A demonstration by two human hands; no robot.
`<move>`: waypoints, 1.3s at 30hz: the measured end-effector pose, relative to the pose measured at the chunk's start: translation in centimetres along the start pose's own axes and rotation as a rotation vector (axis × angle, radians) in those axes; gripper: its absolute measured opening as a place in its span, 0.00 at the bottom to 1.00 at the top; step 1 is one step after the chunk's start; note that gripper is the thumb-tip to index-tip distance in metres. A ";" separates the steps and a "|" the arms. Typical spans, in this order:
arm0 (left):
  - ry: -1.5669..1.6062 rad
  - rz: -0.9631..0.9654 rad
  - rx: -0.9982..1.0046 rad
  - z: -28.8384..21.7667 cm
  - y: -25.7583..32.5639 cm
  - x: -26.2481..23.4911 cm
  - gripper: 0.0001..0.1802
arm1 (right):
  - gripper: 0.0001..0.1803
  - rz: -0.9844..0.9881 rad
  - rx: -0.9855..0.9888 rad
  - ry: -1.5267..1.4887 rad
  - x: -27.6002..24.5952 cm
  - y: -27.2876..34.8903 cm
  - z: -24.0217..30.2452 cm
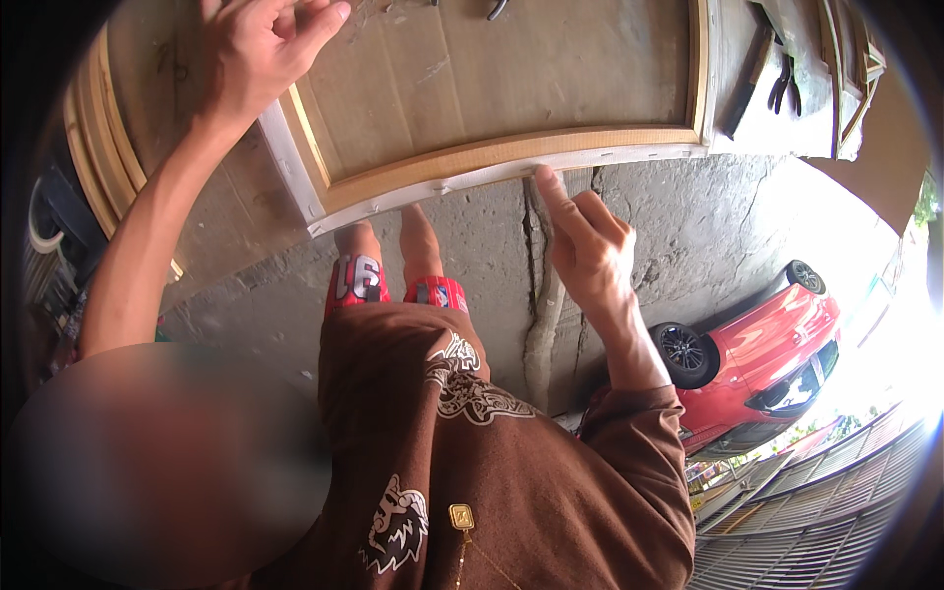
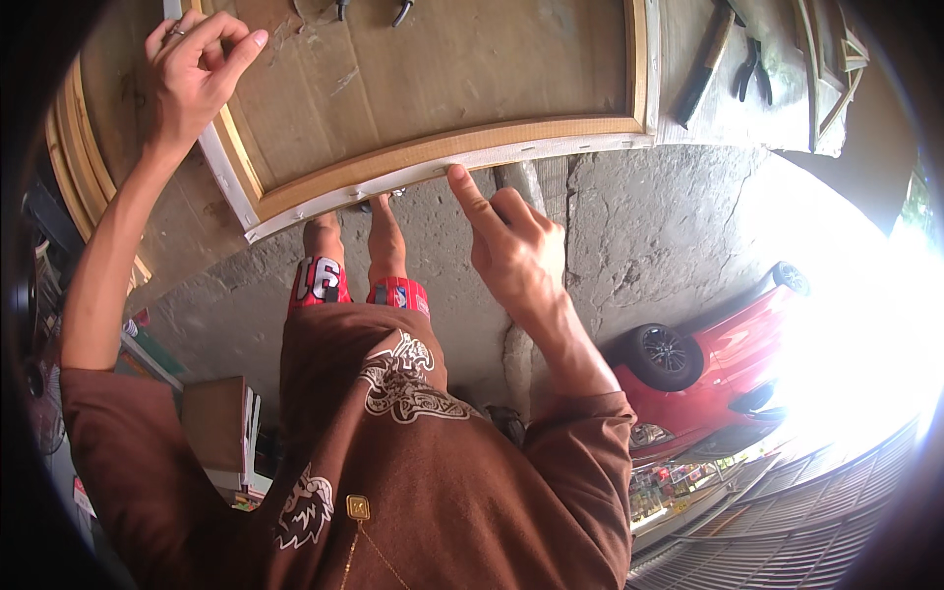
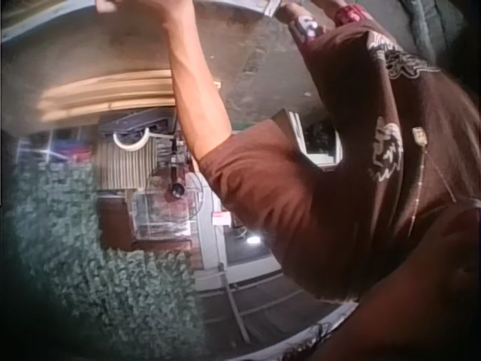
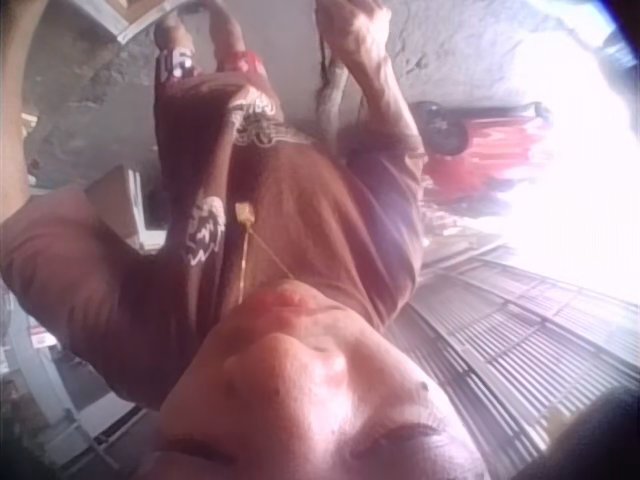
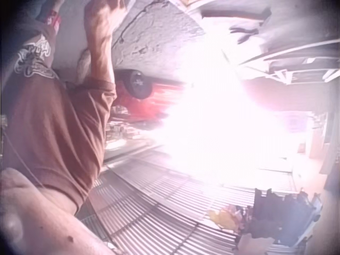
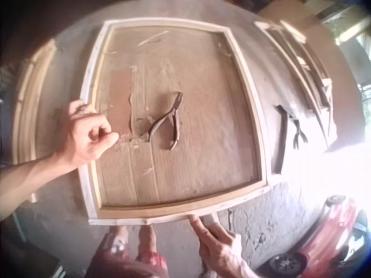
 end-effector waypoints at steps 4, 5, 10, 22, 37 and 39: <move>0.034 -0.002 0.054 0.4 1.4 1.1 0.12 | 0.36 -0.027 0.016 -0.018 0.3 0.0 0.5; -0.073 0.042 -0.030 -3.7 -2.1 -1.1 0.11 | 0.36 -0.070 0.037 -0.028 1.0 0.3 0.2; -0.119 0.119 -0.005 -4.6 -3.5 -2.7 0.12 | 0.33 -0.371 -0.064 -0.224 4.0 1.2 -1.2; -0.114 0.149 -0.034 -4.2 -3.3 -2.8 0.09 | 0.31 -0.360 -0.120 -0.363 4.0 0.6 -1.6; -0.109 0.177 -0.056 -4.0 -3.0 -2.6 0.11 | 0.26 0.072 0.094 -0.030 -4.6 -1.6 -6.1; -0.105 0.181 -0.056 -4.1 -3.3 -2.6 0.11 | 0.27 0.142 0.045 -0.004 -5.3 -2.5 -6.1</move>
Point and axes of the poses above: each hand's wrist, its own y-axis away from the middle knuckle, its own x-axis out of the palm, z = x × y, the point moved 5 cm from there along -y, towards the middle knuckle, and after that the axes turned 6 degrees about x, right-handed, at the moved point
